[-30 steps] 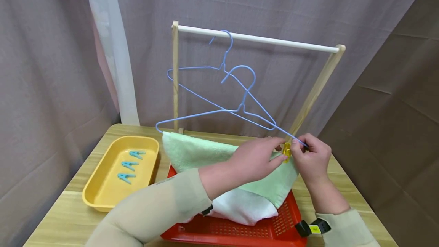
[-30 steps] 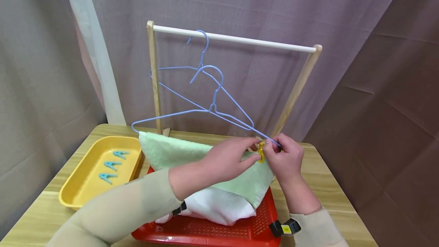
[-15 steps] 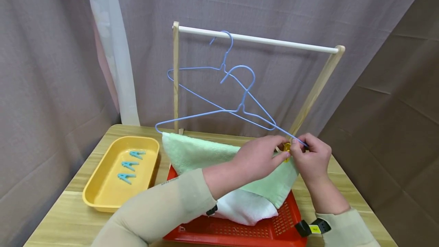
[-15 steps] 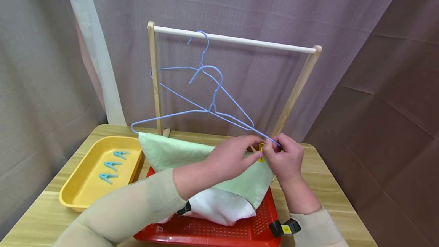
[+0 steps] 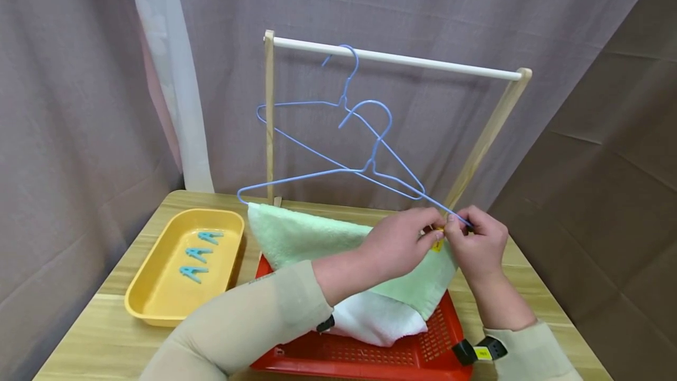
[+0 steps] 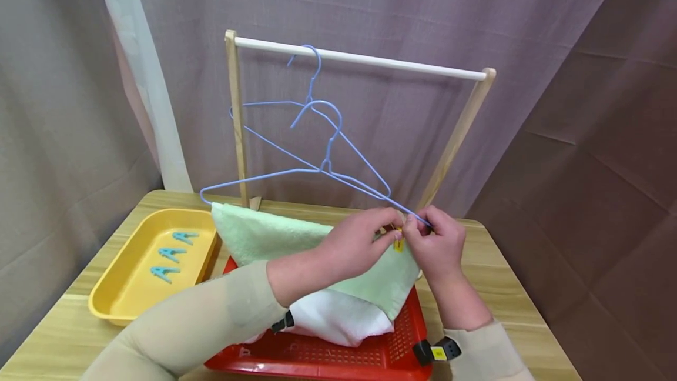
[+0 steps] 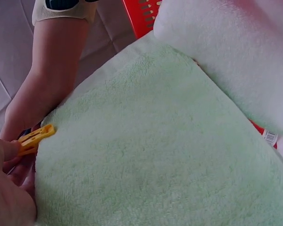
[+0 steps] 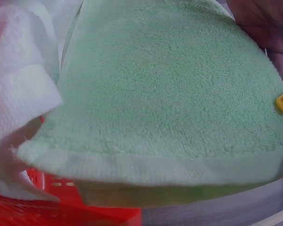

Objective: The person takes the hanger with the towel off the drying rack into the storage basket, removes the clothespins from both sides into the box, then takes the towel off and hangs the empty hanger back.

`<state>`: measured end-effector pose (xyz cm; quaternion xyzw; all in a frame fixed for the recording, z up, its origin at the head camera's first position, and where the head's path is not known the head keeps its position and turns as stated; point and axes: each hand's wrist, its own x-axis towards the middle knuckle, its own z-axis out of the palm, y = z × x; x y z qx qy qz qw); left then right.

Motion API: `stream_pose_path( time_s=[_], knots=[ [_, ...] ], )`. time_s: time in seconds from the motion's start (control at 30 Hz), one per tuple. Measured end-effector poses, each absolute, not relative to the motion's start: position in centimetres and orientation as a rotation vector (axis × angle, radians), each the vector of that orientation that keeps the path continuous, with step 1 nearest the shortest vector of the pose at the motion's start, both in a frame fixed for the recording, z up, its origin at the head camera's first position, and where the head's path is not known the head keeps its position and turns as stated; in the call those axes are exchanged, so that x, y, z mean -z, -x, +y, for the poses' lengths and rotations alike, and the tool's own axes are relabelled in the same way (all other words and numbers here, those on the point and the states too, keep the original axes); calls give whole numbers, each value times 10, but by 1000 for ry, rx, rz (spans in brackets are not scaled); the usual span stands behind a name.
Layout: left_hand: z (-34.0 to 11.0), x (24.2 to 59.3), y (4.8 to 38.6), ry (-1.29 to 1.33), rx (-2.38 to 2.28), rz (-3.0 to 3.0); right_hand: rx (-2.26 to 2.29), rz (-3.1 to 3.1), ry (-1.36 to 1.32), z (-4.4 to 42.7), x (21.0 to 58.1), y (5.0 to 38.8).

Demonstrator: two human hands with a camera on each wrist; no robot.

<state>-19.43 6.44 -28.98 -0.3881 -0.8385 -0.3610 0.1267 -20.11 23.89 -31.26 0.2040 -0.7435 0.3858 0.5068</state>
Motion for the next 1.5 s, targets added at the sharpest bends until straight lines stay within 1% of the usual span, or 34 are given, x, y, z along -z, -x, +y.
stream_pose_path(
  time_s=[0.53,1.2,1.5],
  knots=[
    [58,285,193,1137,1308,-2305,-922,-1803,-476,241,310,198],
    [40,282,190,1146,1179,-2360,-915,-1808,-438,245,310,195],
    [29,282,183,1184,1051,-2392,-904,-1788,-432,237,300,186]
  ],
)
